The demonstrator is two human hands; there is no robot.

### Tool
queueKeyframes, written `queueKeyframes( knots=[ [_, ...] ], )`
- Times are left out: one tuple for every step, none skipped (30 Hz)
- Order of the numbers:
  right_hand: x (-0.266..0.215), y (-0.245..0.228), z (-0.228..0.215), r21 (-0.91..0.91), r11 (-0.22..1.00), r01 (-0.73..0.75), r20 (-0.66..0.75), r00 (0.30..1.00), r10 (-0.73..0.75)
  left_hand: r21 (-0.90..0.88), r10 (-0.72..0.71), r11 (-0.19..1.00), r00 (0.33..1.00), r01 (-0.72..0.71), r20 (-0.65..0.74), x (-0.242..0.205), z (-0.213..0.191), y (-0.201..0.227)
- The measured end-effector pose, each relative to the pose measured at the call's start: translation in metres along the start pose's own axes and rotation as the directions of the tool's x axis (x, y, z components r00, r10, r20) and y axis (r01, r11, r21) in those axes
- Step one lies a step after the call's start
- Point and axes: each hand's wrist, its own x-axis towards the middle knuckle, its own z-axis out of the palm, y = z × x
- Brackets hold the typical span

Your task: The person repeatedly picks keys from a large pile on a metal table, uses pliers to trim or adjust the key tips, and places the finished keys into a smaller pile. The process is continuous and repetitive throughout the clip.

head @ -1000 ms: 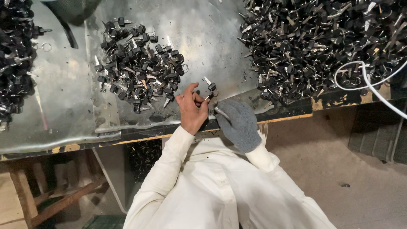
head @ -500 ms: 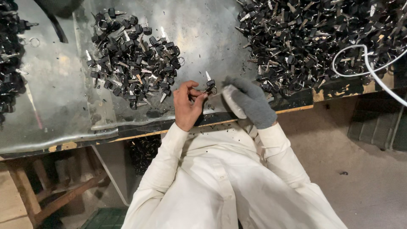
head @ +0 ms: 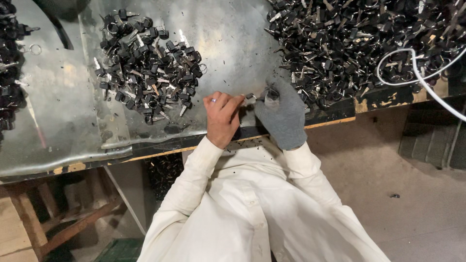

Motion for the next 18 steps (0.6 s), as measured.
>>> queueKeyframes(
  knots=[
    [0.001, -0.002, -0.003, -0.179, 0.98, 0.086, -0.051, 0.994, -0.097, -0.004, -0.016, 1.0, 1.0, 0.016, -0.015, 0.001, 0.007, -0.002],
    [0.001, -0.005, -0.004, -0.19, 0.977, 0.094, -0.054, 0.993, -0.106, 0.026, -0.042, 0.999, 0.999, 0.042, -0.021, 0.0, 0.012, -0.005],
    [0.0, -0.008, -0.004, -0.199, 0.975, 0.101, -0.058, 0.992, -0.115, 0.058, -0.066, 0.996, 0.997, 0.068, -0.026, -0.001, 0.016, -0.008],
    [-0.003, -0.011, -0.004, -0.207, 0.972, 0.108, -0.062, 0.99, -0.123, 0.089, -0.091, 0.992, 0.995, 0.093, -0.032, -0.001, 0.019, -0.012],
    [-0.008, -0.014, -0.004, -0.23, 0.962, 0.15, -0.02, 0.987, -0.159, 0.053, -0.12, 0.991, 0.992, 0.122, -0.034, -0.006, 0.02, -0.015],
    [-0.013, -0.016, -0.004, -0.25, 0.949, 0.193, 0.023, 0.981, -0.194, 0.016, -0.15, 0.988, 0.988, 0.151, -0.034, -0.011, 0.021, -0.018],
    [-0.016, -0.016, -0.003, -0.273, 0.932, 0.237, 0.059, 0.971, -0.23, -0.024, -0.172, 0.985, 0.984, 0.171, -0.035, -0.012, 0.022, -0.023],
    [-0.018, -0.015, -0.002, -0.247, 0.931, 0.269, 0.054, 0.963, -0.264, -0.055, -0.207, 0.977, 0.978, 0.206, -0.008, -0.013, 0.022, -0.028],
    [-0.022, -0.014, -0.002, -0.22, 0.928, 0.3, 0.056, 0.954, -0.295, -0.086, -0.247, 0.965, 0.969, 0.248, 0.022, -0.017, 0.023, -0.03],
    [-0.025, -0.012, -0.002, -0.192, 0.924, 0.33, 0.056, 0.944, -0.326, -0.115, -0.286, 0.95, 0.957, 0.291, 0.053, -0.022, 0.024, -0.031],
    [-0.024, -0.011, 0.001, -0.18, 0.932, 0.315, 0.063, 0.949, -0.309, -0.094, -0.257, 0.961, 0.965, 0.261, 0.046, -0.023, 0.026, -0.033],
    [-0.023, -0.011, 0.003, -0.167, 0.939, 0.3, 0.069, 0.954, -0.293, -0.074, -0.228, 0.97, 0.973, 0.23, 0.039, -0.025, 0.028, -0.034],
    [-0.022, -0.012, 0.006, -0.152, 0.947, 0.284, 0.08, 0.958, -0.275, -0.051, -0.203, 0.978, 0.979, 0.204, 0.033, -0.028, 0.029, -0.034],
    [-0.02, -0.014, 0.008, -0.15, 0.942, 0.3, 0.096, 0.953, -0.288, -0.008, -0.18, 0.984, 0.983, 0.18, 0.032, -0.031, 0.031, -0.033],
    [-0.016, -0.016, 0.01, -0.151, 0.937, 0.316, 0.108, 0.947, -0.302, 0.034, -0.152, 0.988, 0.988, 0.151, 0.032, -0.031, 0.033, -0.033],
    [-0.011, -0.019, 0.012, -0.151, 0.931, 0.333, 0.12, 0.941, -0.317, 0.076, -0.124, 0.99, 0.992, 0.121, 0.032, -0.031, 0.034, -0.034],
    [-0.006, -0.023, 0.012, -0.116, 0.949, 0.293, 0.104, 0.954, -0.282, 0.056, -0.103, 0.993, 0.995, 0.101, 0.017, -0.031, 0.033, -0.034],
    [0.0, -0.026, 0.01, -0.081, 0.964, 0.252, 0.089, 0.965, -0.245, 0.037, -0.081, 0.996, 0.997, 0.081, 0.0, -0.031, 0.033, -0.034]
  ],
)
